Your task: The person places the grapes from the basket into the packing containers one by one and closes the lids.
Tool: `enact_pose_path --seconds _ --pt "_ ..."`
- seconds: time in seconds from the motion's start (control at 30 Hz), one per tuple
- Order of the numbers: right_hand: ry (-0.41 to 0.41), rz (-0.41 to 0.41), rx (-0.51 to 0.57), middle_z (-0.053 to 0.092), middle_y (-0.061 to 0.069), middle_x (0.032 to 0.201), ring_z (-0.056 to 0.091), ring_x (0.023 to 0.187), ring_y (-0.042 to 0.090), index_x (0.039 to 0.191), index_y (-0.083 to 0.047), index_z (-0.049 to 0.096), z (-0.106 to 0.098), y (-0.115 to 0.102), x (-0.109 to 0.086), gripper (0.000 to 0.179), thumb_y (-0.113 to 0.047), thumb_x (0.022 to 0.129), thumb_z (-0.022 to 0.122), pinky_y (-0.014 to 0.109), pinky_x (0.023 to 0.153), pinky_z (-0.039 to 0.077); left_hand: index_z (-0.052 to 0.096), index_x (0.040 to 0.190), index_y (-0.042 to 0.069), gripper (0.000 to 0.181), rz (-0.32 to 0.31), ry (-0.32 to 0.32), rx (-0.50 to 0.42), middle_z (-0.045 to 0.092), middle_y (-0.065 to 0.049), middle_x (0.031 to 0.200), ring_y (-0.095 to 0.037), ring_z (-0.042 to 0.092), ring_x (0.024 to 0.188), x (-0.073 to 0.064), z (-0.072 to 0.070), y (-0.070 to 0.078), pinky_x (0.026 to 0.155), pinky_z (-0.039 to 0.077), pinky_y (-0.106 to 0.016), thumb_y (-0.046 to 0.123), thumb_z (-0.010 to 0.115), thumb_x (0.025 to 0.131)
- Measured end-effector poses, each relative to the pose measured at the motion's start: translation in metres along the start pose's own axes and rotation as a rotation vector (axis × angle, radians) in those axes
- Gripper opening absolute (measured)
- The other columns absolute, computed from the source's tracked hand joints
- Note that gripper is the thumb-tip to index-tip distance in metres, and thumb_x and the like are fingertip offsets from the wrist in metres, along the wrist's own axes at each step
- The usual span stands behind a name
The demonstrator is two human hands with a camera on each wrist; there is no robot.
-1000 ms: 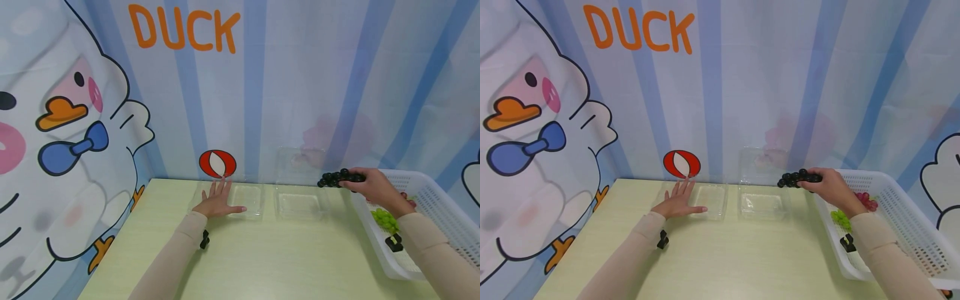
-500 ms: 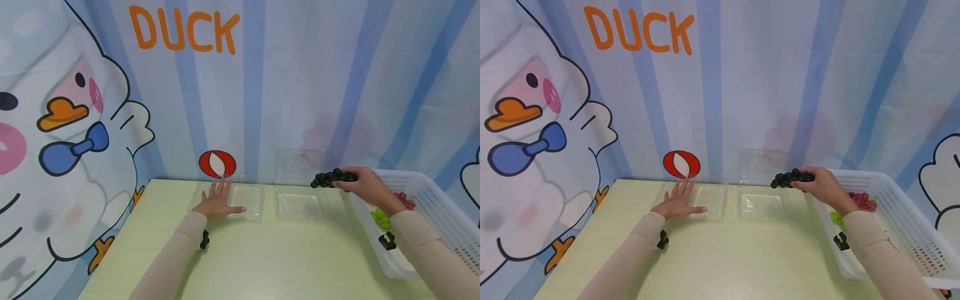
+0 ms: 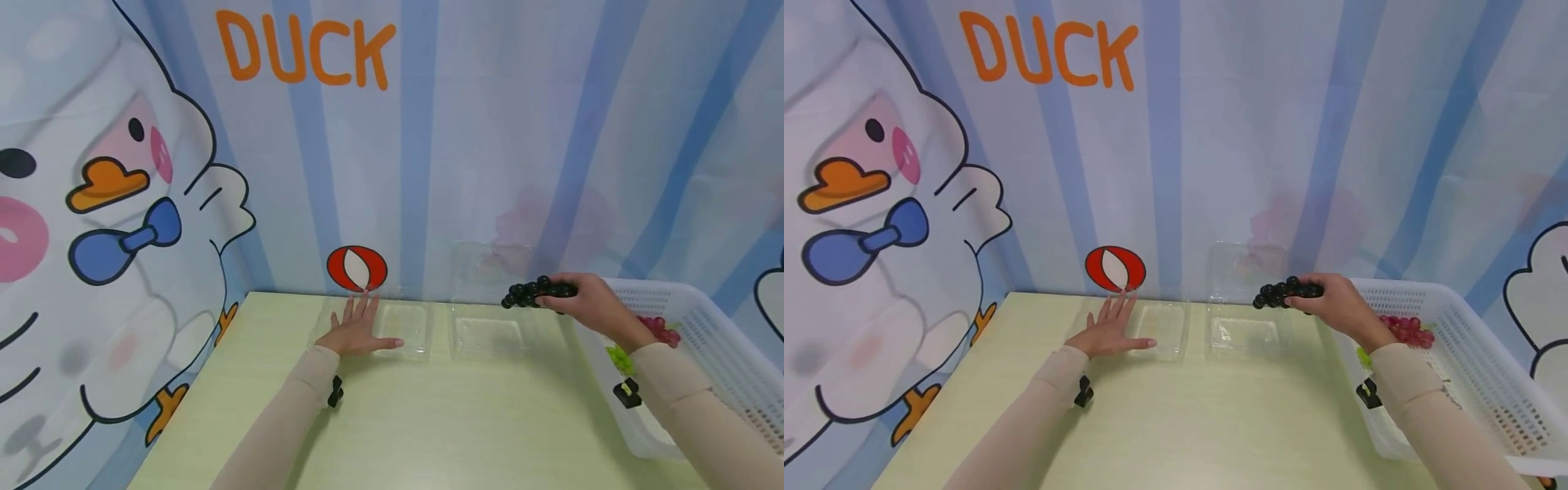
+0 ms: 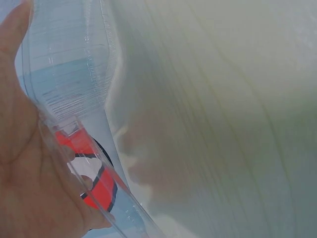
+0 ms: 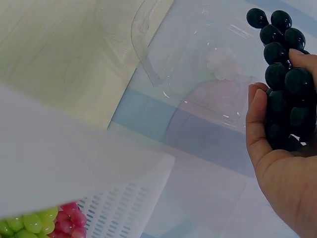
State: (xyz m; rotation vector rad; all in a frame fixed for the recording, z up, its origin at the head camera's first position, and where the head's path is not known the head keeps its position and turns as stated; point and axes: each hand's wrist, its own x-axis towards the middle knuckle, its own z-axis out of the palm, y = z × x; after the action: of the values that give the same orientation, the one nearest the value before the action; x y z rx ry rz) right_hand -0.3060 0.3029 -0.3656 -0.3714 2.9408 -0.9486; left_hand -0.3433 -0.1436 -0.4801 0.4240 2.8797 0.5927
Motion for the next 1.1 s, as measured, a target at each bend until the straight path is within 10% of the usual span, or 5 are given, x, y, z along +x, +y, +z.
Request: enact_pose_path --seconds 0.3,0.67,0.9,1.1 --pt "-0.011 -0.027 -0.023 0.043 0.033 0.151 0.058 0.12 0.039 0.146 0.007 0.048 0.004 -0.011 0.008 0.081 -0.053 0.095 0.067 0.048 0.086 0.054 -0.002 0.165 0.02 0.131 -0.004 -0.014 -0.005 -0.012 -0.006 0.172 -0.042 -0.012 0.155 0.004 0.003 -0.003 0.113 -0.004 -0.077 0.093 0.055 0.072" --pt "-0.013 -0.073 0.015 0.05 0.031 0.146 0.057 0.083 0.023 0.144 0.007 0.051 0.011 -0.021 0.012 0.074 -0.046 0.095 0.07 0.037 0.074 0.047 -0.001 0.166 0.02 0.126 -0.01 -0.009 0.027 -0.009 -0.007 0.172 -0.042 -0.007 0.156 0.002 0.0 0.001 0.114 0.003 -0.077 0.087 0.058 0.076" --pt "-0.041 -0.074 0.092 0.068 0.016 0.091 0.052 0.058 0.015 0.143 0.008 0.051 0.021 -0.024 0.017 0.069 -0.037 0.095 0.073 0.032 0.052 0.048 -0.001 0.165 0.019 0.127 -0.005 -0.016 0.015 -0.01 -0.007 0.172 -0.042 -0.009 0.156 0.001 0.0 -0.001 0.115 0.001 -0.076 0.088 0.057 0.076" --pt "-0.051 -0.062 0.085 0.067 0.011 0.09 0.051 0.058 0.015 0.145 0.005 0.05 0.026 -0.03 0.022 0.072 -0.041 0.094 0.073 0.033 0.052 0.045 -0.001 0.165 0.02 0.127 -0.001 -0.009 0.025 -0.011 -0.006 0.172 -0.041 -0.009 0.156 0.001 -0.001 0.0 0.115 0.002 -0.076 0.089 0.056 0.075"
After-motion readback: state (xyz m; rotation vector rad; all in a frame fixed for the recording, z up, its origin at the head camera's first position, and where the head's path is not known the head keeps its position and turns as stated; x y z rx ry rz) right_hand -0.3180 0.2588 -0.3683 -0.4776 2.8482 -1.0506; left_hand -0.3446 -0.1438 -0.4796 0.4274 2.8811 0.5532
